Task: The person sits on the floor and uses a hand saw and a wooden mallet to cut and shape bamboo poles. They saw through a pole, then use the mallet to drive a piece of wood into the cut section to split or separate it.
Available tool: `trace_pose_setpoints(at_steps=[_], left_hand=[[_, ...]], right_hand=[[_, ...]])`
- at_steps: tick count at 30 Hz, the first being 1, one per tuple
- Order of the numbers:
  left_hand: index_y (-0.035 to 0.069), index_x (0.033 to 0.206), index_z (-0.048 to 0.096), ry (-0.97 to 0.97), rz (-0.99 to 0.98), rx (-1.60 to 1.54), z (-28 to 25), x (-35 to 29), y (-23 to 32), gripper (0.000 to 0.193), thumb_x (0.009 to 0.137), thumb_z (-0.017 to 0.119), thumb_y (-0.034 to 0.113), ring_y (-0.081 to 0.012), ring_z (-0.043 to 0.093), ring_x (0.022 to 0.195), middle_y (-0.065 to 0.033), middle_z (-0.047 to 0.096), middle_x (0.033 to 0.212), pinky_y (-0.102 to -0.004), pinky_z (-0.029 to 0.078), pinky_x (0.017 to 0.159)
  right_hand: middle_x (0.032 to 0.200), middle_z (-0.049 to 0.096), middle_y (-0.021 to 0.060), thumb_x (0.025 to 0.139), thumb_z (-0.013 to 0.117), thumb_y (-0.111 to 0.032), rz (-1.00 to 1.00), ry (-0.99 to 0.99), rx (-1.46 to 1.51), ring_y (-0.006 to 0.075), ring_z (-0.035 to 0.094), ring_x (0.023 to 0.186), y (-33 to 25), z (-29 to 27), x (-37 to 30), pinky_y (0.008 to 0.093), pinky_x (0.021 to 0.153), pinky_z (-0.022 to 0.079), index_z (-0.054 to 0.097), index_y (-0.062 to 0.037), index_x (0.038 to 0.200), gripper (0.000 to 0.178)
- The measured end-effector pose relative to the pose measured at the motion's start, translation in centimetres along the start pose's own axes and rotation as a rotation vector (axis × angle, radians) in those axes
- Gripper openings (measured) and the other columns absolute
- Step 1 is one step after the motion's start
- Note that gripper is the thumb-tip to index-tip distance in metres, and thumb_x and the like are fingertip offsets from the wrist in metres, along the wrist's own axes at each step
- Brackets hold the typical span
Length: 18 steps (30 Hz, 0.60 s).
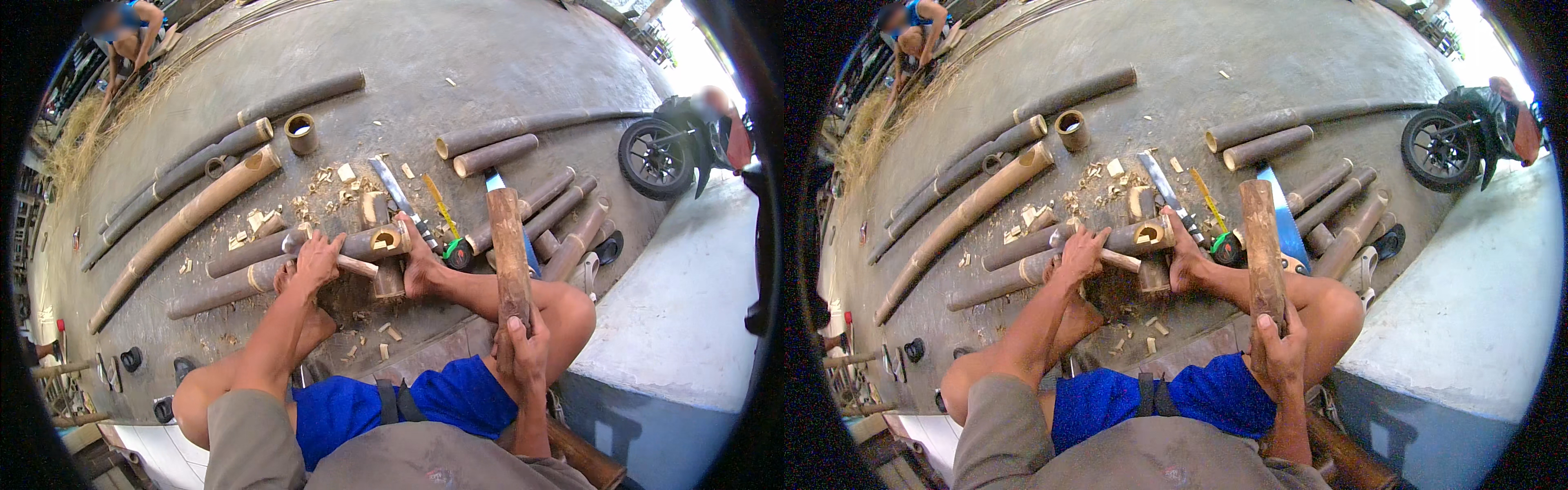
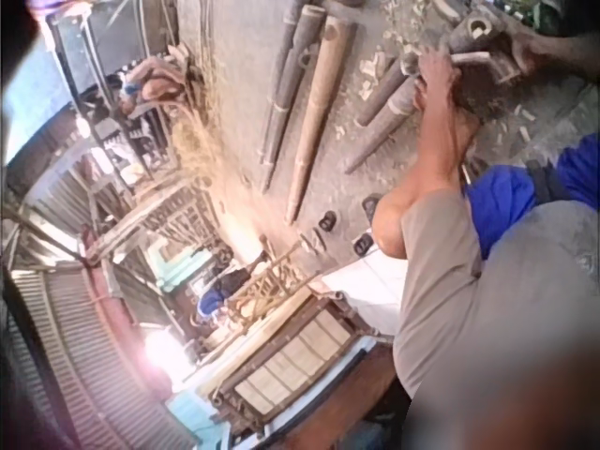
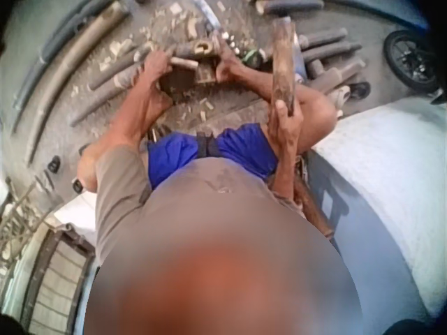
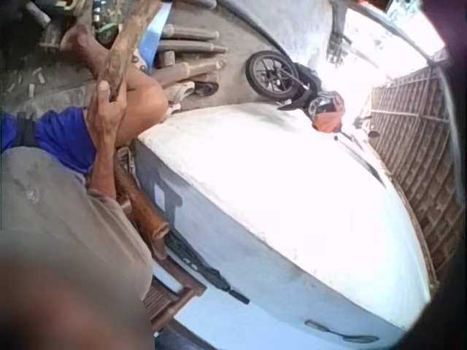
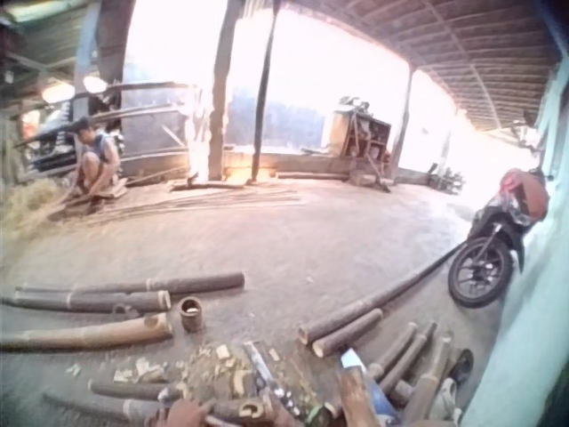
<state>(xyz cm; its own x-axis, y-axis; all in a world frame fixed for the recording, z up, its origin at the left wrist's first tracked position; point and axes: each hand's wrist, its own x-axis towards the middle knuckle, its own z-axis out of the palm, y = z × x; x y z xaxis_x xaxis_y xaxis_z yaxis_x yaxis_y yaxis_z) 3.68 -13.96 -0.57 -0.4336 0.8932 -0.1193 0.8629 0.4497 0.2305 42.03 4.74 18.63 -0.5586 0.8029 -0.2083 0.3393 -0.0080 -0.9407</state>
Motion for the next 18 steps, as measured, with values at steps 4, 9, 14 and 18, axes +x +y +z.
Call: trace_pose_setpoints(at_steps=[4,9,14,18], left_hand=[[0.014,0.137,0.060,-0.126,-0.021,-0.004,-0.4,0.4,-0.6,0.073,0.067,0.080,0.013,-0.0388,0.061,0.111,-0.0183,0.070,0.103,-0.0476,0.056,0.089],[0.016,0.136,0.061,-0.215,-0.038,-0.011,-0.6,-0.4,-0.3,0.078,0.063,0.085,0.020,-0.0416,0.061,0.115,-0.0192,0.073,0.102,-0.0480,0.057,0.089],[0.014,0.111,0.071,-0.187,0.033,-0.032,-1.5,1.1,-1.2,0.053,0.066,0.085,0.036,-0.0392,0.070,0.093,-0.0181,0.073,0.087,-0.0494,0.057,0.080],[0.010,0.093,0.073,0.062,-0.257,-0.252,-5.2,4.6,-2.3,0.040,0.077,0.083,0.045,-0.0368,0.072,0.078,-0.0146,0.073,0.084,-0.0464,0.056,0.069]], right_hand=[[0.072,0.061,0.0081,0.098,0.063,-0.042,0.063,-0.048,0.117,0.0163,0.060,0.053,-1.3,0.4,0.4,0.0302,0.049,0.050,0.055,0.0022,0.123,0.051],[0.071,0.062,0.0075,0.098,0.064,-0.038,0.060,-0.020,0.201,0.0165,0.060,0.052,-2.3,1.3,1.3,0.0304,0.047,0.049,0.057,0.0009,0.123,0.047],[0.069,0.062,0.0085,0.098,0.063,-0.038,0.069,-0.011,0.243,0.0176,0.060,0.050,-2.3,2.2,3.1,0.0312,0.046,0.049,0.057,0.0007,0.122,0.046],[0.069,0.062,0.0114,0.099,0.060,-0.040,0.046,-0.027,0.227,0.0197,0.060,0.049,-2.3,2.8,4.5,0.0319,0.045,0.050,0.055,0.0026,0.115,0.046]])
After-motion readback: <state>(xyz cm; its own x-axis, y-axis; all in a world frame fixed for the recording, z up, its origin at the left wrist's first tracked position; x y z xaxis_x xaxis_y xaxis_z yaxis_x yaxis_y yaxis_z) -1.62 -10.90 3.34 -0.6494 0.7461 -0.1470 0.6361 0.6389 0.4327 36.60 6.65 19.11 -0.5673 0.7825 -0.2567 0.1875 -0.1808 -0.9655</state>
